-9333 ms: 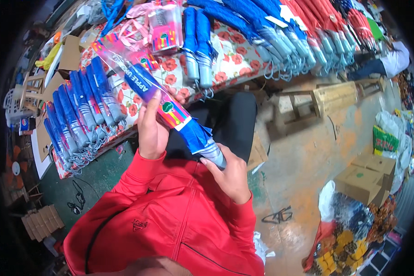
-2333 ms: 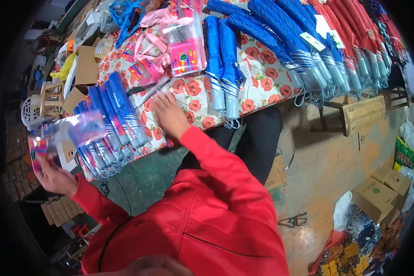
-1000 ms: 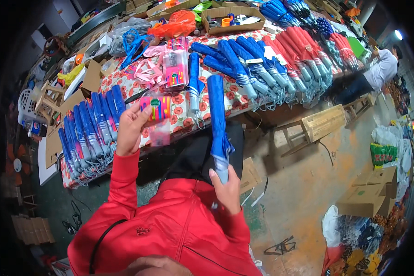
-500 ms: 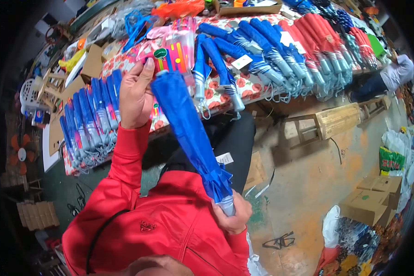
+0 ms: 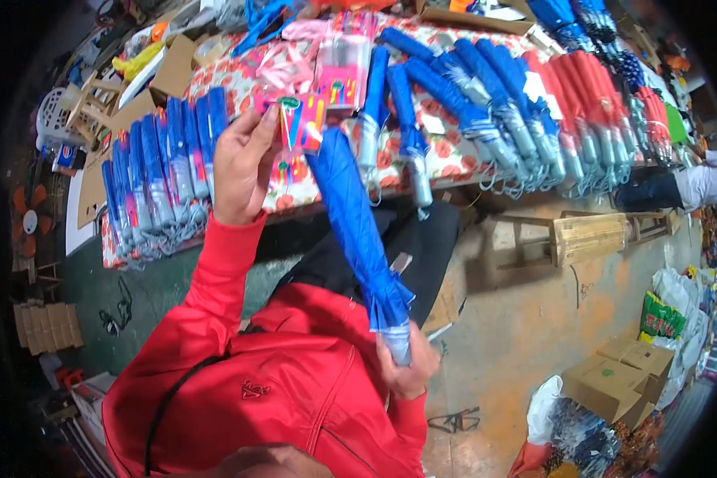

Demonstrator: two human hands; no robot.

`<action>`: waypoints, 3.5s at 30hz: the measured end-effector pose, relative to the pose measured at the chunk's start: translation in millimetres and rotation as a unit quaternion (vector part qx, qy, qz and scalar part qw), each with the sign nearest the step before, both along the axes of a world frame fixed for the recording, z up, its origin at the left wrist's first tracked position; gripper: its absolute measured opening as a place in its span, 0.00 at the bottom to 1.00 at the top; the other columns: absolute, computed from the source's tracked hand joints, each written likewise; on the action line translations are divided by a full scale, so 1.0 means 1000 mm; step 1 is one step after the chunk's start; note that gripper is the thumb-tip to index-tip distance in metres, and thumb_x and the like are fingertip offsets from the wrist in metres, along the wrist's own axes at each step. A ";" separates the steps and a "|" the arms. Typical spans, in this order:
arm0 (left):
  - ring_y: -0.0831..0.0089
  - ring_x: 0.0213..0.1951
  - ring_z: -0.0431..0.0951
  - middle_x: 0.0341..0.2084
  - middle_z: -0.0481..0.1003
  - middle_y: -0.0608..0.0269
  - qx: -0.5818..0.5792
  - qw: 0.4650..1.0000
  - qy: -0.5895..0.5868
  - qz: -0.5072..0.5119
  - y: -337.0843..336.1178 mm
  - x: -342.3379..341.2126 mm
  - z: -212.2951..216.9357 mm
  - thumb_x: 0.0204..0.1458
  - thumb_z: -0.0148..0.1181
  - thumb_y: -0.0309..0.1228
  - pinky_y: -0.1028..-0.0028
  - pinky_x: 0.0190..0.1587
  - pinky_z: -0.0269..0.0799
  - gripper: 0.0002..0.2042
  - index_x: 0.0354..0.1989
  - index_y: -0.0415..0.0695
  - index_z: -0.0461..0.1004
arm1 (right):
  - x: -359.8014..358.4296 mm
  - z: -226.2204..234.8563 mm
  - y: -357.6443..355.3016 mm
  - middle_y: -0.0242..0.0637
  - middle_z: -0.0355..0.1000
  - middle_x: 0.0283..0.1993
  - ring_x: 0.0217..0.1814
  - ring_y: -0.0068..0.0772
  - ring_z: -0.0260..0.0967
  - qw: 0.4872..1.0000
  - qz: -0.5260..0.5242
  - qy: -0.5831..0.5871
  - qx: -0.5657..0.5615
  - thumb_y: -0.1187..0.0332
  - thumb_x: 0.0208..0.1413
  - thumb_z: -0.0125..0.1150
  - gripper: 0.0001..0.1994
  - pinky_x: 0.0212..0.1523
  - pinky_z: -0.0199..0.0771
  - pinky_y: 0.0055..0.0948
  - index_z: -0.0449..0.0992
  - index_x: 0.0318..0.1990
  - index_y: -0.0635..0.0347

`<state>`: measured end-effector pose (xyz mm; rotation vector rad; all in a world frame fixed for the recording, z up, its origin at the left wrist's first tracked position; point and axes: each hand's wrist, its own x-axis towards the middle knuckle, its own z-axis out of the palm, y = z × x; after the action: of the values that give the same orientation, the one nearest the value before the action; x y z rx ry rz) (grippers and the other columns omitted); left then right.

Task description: Packaging umbrellas into plastic sleeves at a production station.

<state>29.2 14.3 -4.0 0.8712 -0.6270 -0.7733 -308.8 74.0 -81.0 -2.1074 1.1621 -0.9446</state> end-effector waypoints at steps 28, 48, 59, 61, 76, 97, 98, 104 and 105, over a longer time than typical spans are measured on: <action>0.81 0.30 0.78 0.34 0.80 0.62 -0.015 0.993 0.114 -0.033 0.001 -0.010 -0.013 0.63 0.57 0.32 0.83 0.36 0.74 0.09 0.43 0.39 0.78 | -0.016 -0.006 0.005 0.48 0.76 0.34 0.27 0.47 0.69 0.995 0.017 -0.009 -0.093 0.71 0.38 0.67 0.22 0.31 0.73 0.35 0.76 0.45 0.67; 0.82 0.32 0.76 0.36 0.80 0.62 0.063 0.992 -0.112 0.008 0.009 0.009 -0.028 0.52 0.70 0.27 0.87 0.33 0.69 0.17 0.49 0.35 0.76 | 0.017 -0.013 0.029 0.45 0.80 0.37 0.29 0.36 0.73 0.980 0.014 -0.114 0.162 0.73 0.43 0.72 0.18 0.35 0.74 0.29 0.79 0.44 0.70; 0.73 0.35 0.77 0.44 0.76 0.58 0.188 0.920 -0.344 0.032 -0.041 0.053 -0.141 0.54 0.65 0.29 0.78 0.39 0.75 0.25 0.60 0.39 0.67 | 0.015 -0.012 0.025 0.38 0.80 0.38 0.32 0.29 0.72 0.944 0.014 -0.100 0.314 0.68 0.50 0.71 0.16 0.38 0.72 0.25 0.79 0.46 0.64; 0.63 0.47 0.79 0.51 0.75 0.51 0.065 0.984 -0.033 -0.161 -0.025 0.085 -0.165 0.56 0.63 0.30 0.69 0.49 0.78 0.26 0.63 0.41 0.64 | 0.027 -0.010 0.015 0.38 0.80 0.39 0.33 0.28 0.71 0.940 0.064 -0.156 0.296 0.68 0.51 0.71 0.16 0.38 0.71 0.26 0.80 0.47 0.63; 0.60 0.47 0.81 0.52 0.76 0.49 -0.012 0.965 0.126 -0.228 -0.043 0.069 -0.153 0.50 0.70 0.28 0.69 0.52 0.76 0.26 0.57 0.40 0.68 | 0.023 -0.007 -0.003 0.28 0.73 0.36 0.33 0.19 0.60 0.853 0.140 -0.231 0.446 0.65 0.60 0.61 0.12 0.38 0.61 0.17 0.77 0.44 0.65; 0.58 0.53 0.75 0.49 0.75 0.49 -0.023 0.959 0.005 -0.283 -0.053 0.070 -0.065 0.48 0.71 0.37 0.66 0.59 0.70 0.34 0.62 0.36 0.65 | 0.039 -0.003 -0.021 0.27 0.73 0.33 0.26 0.11 0.52 0.859 0.100 -0.219 0.451 0.63 0.62 0.53 0.14 0.27 0.49 0.14 0.77 0.46 0.63; 0.58 0.53 0.75 0.49 0.75 0.49 -0.023 0.959 0.003 -0.283 -0.051 0.067 -0.068 0.48 0.71 0.37 0.66 0.59 0.70 0.34 0.62 0.36 0.65 | 0.038 -0.002 -0.023 0.27 0.73 0.33 0.26 0.11 0.52 0.859 0.101 -0.221 0.451 0.63 0.62 0.53 0.14 0.27 0.49 0.14 0.77 0.46 0.63; 0.58 0.52 0.76 0.50 0.74 0.49 -0.103 0.941 0.137 -0.293 -0.031 0.028 -0.093 0.51 0.70 0.38 0.65 0.58 0.70 0.33 0.62 0.35 0.65 | 0.032 -0.012 -0.024 0.30 0.73 0.32 0.24 0.18 0.58 0.650 0.176 -0.379 0.635 0.63 0.62 0.54 0.12 0.27 0.57 0.17 0.76 0.42 0.63; 0.58 0.52 0.76 0.50 0.74 0.49 -0.117 0.933 0.153 -0.303 -0.028 0.024 -0.093 0.51 0.69 0.38 0.65 0.58 0.71 0.33 0.62 0.35 0.64 | 0.033 -0.018 -0.024 0.30 0.73 0.32 0.24 0.19 0.60 0.624 0.194 -0.391 0.648 0.63 0.62 0.55 0.12 0.28 0.59 0.18 0.76 0.41 0.63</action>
<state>53.1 -13.9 -97.0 0.3137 -0.6970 -1.3322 -275.8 49.9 -98.8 -0.5293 0.4902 -0.3957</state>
